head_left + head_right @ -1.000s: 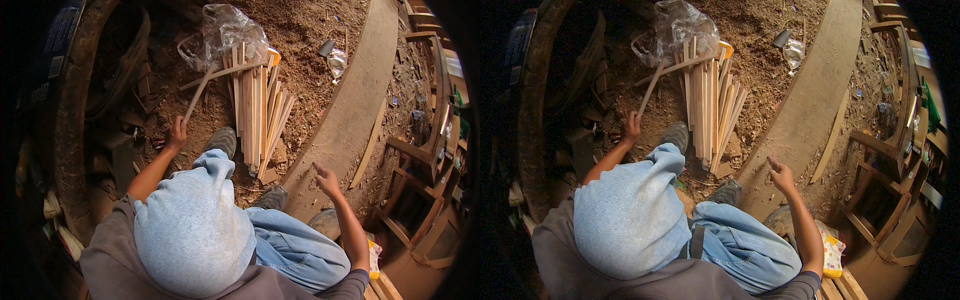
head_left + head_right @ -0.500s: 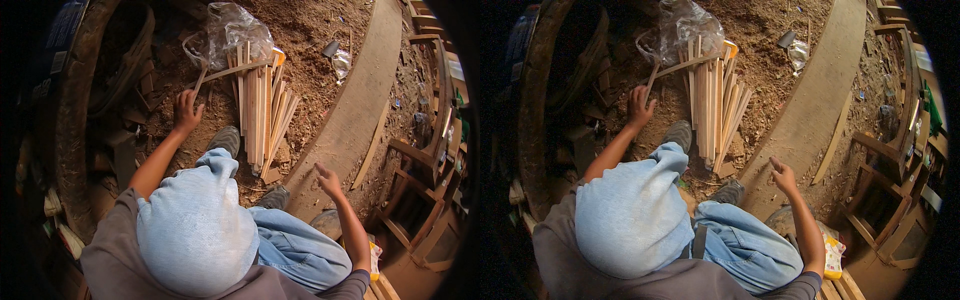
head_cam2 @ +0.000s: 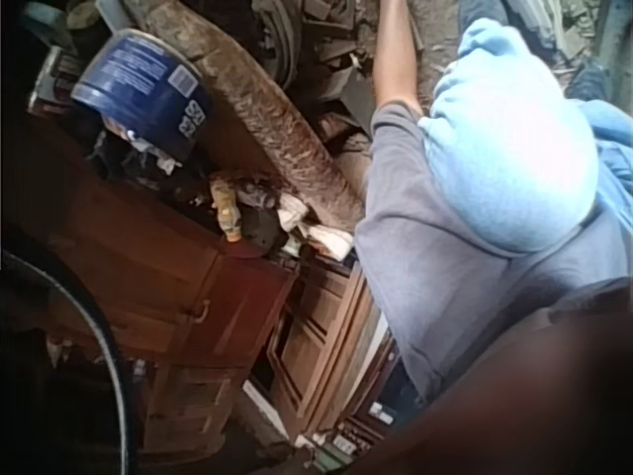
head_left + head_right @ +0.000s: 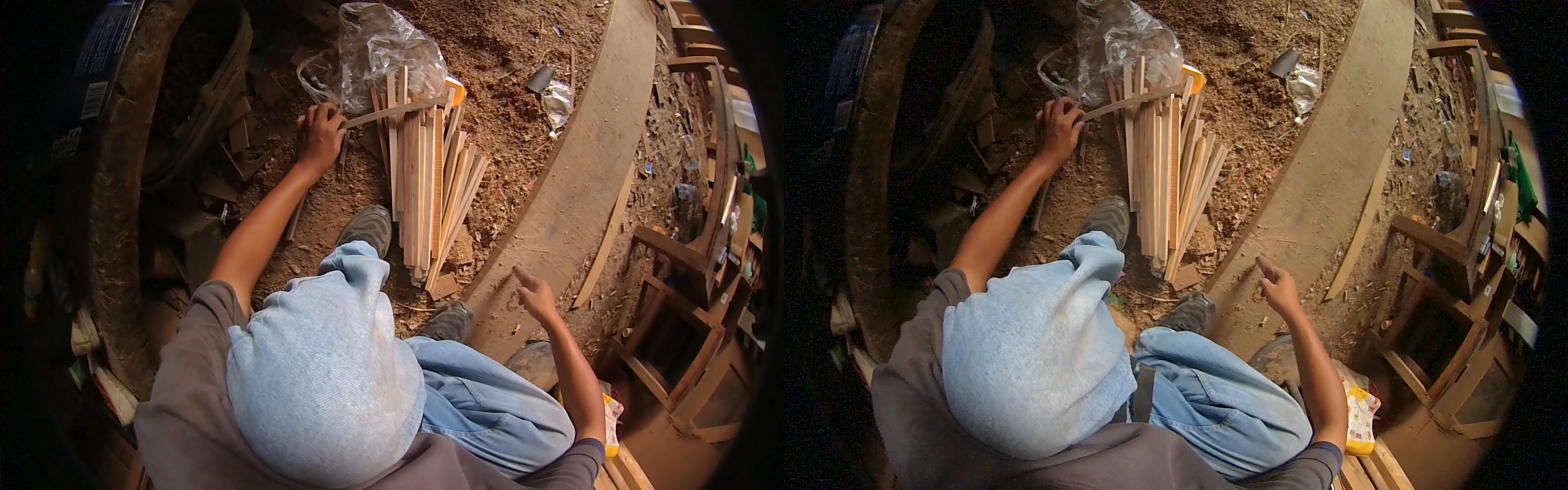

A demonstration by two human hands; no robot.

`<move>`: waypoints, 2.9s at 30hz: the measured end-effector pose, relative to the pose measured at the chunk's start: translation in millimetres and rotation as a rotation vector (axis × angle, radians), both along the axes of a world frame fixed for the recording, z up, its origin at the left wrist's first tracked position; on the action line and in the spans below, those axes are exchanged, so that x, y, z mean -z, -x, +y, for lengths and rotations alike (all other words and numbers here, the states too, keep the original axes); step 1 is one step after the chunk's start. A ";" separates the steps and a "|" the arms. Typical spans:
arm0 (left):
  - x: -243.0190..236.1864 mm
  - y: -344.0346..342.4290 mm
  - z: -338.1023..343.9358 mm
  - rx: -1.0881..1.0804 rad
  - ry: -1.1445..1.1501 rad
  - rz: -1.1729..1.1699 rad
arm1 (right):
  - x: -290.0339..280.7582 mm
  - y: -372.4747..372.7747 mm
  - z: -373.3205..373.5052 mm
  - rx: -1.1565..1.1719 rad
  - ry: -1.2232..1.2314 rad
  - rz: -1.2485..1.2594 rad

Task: The person sits on the floor and uses a small knife to shave thin strips of wood from slender wooden sticks. They hold each stick with one hand and draw the blade along its length, then place the finished sticks into a pile.

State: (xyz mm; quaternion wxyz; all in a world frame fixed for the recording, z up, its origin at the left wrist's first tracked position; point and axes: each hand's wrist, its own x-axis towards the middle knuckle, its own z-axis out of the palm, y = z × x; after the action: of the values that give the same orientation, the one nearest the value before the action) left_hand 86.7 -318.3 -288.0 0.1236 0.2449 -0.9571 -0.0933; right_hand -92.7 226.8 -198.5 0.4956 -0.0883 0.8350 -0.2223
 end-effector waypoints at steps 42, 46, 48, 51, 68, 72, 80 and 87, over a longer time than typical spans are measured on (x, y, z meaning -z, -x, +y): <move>8.1 -93.0 16.3 -0.420 -0.484 -0.406 | -0.9 5.1 -2.4 0.002 0.005 -0.022; 7.9 -105.2 19.9 -0.437 -0.468 -0.308 | -6.4 5.5 -8.3 -0.028 -0.081 -0.010; 10.6 -114.2 17.6 -0.446 -0.475 -0.272 | -9.4 6.0 -10.6 -0.028 -0.079 -0.003; 14.9 -127.3 14.6 -0.477 -0.497 -0.231 | -11.8 5.7 -11.4 -0.037 -0.056 0.014; -22.4 4.9 107.6 -0.024 -0.661 -0.323 | -2.9 5.3 -7.1 0.015 0.023 -0.037; -14.3 13.1 118.6 -0.069 -0.779 -0.414 | -5.2 3.0 -7.4 -0.005 -0.041 -0.025; 28.2 -12.1 110.7 -0.138 -1.157 -0.141 | -0.1 5.2 -5.7 0.004 0.009 -0.035; 12.9 -3.6 119.4 -0.166 -1.141 -0.253 | 3.3 9.5 -2.5 -0.040 -0.098 -0.035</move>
State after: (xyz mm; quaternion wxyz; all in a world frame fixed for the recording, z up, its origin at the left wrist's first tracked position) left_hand 90.2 -199.0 -300.9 -0.1357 0.3560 -0.7407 -0.5533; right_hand -102.2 224.3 -201.8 0.5180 -0.0766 0.8342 -0.1726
